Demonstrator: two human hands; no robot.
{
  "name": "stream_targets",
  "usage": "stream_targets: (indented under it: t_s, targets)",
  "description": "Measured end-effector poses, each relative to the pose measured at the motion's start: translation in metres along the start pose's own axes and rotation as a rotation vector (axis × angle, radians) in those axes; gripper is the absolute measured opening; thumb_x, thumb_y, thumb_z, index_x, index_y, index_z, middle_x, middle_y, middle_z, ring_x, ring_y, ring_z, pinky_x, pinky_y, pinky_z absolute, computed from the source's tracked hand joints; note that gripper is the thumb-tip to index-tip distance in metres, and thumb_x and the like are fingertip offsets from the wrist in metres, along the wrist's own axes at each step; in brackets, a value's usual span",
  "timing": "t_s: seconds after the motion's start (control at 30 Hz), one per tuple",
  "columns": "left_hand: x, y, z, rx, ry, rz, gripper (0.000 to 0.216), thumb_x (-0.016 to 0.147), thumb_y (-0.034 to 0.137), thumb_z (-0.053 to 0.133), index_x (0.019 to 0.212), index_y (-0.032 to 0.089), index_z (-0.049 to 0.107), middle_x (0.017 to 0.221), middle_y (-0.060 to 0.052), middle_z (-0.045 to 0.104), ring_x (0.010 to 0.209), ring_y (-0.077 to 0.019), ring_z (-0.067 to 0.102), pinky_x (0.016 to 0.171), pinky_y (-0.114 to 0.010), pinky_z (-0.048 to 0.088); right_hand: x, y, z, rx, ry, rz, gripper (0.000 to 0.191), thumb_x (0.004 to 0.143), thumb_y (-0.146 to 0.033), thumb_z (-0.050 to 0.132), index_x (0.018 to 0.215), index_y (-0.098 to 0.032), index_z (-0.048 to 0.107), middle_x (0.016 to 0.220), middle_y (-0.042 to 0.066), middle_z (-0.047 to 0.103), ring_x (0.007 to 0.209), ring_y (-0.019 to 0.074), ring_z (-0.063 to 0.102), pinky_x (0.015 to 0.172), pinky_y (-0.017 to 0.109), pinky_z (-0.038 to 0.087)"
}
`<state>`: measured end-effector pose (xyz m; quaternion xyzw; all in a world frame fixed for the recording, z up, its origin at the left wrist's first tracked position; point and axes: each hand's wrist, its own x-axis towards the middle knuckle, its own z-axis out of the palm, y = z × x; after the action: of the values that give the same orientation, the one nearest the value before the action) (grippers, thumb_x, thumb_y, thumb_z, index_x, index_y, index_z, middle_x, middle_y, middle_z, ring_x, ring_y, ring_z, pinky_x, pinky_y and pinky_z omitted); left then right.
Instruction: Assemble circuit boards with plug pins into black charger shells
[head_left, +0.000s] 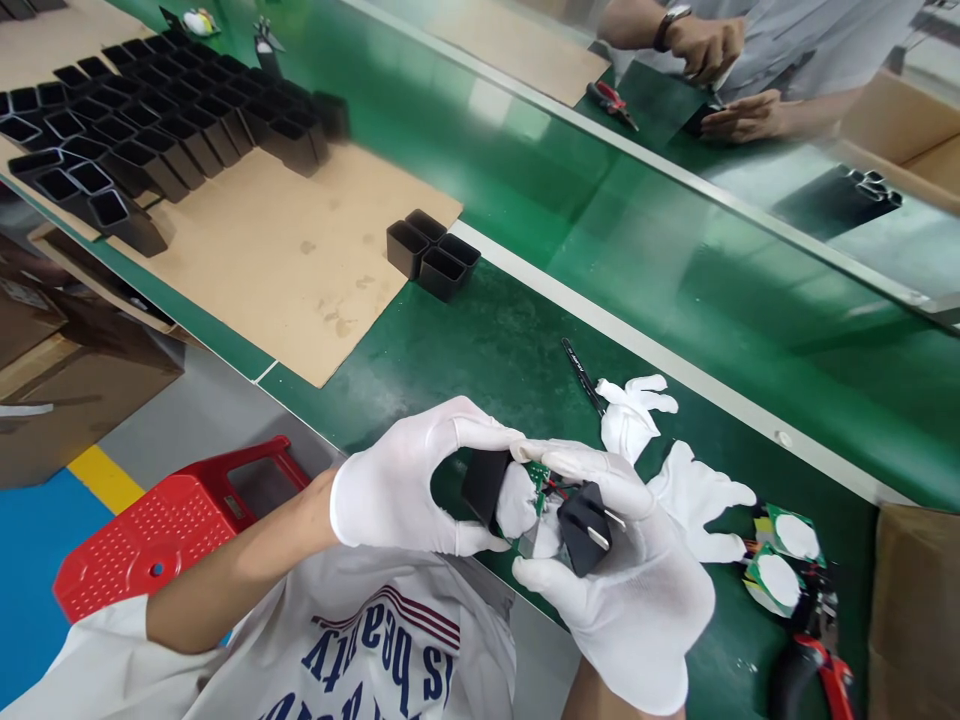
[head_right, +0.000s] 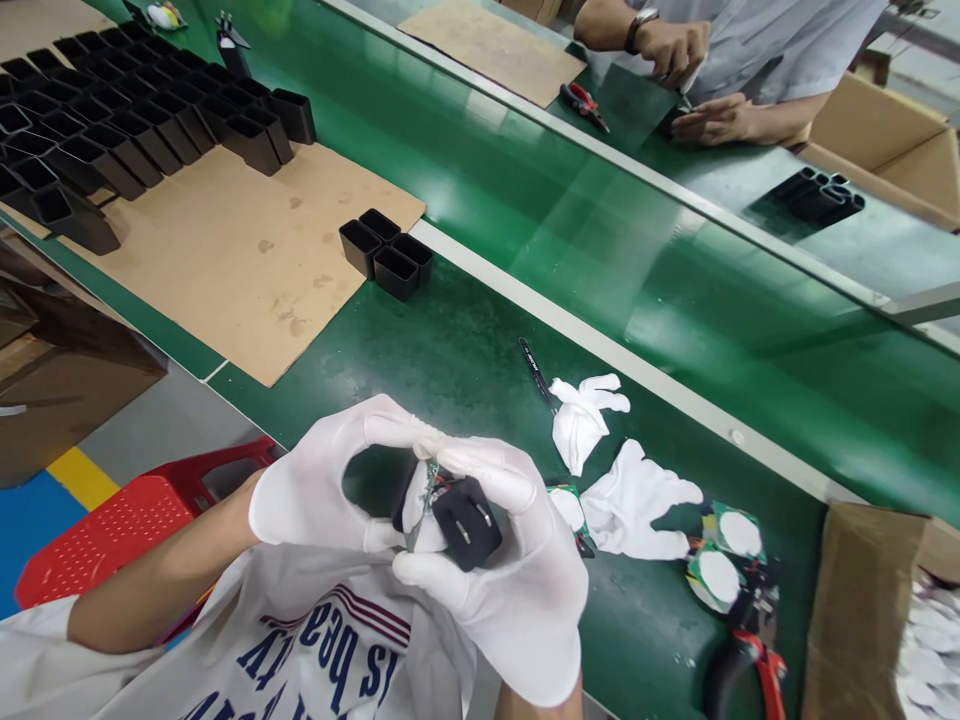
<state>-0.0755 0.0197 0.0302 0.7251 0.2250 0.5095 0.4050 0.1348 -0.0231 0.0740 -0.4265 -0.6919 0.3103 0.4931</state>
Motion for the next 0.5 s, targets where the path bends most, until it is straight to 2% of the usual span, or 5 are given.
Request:
stream_targets:
  t_s: [0.3,0.5]
  targets:
    - [-0.0019,-0.0007,-0.0024,0.029,-0.009,-0.003,0.068,0.083,0.032,0.095,0.142,0.025,0.063,0.121,-0.01,0.081,0.11,-0.0256,0.078,0.096,-0.039,0.067,-0.0033,0.0019,0.0013,-0.022,-0.014,0.025,0.066,0.082,-0.039,0.101,0.141,-0.032,0.072,0.127,0.003,0.08,0.122,0.0219,0.076,0.108,0.032,0.063]
    - [-0.0039,-0.0005,-0.0016,0.004,0.007,-0.009,0.068,0.085,0.031,0.095,0.144,0.027,0.063,0.123,-0.009,0.081,0.111,-0.0259,0.078,0.099,-0.04,0.066,-0.0051,0.0018,0.0027,-0.046,-0.017,0.028,0.063,0.084,-0.041,0.099,0.14,-0.032,0.071,0.128,0.003,0.079,0.121,0.0225,0.077,0.107,0.035,0.064]
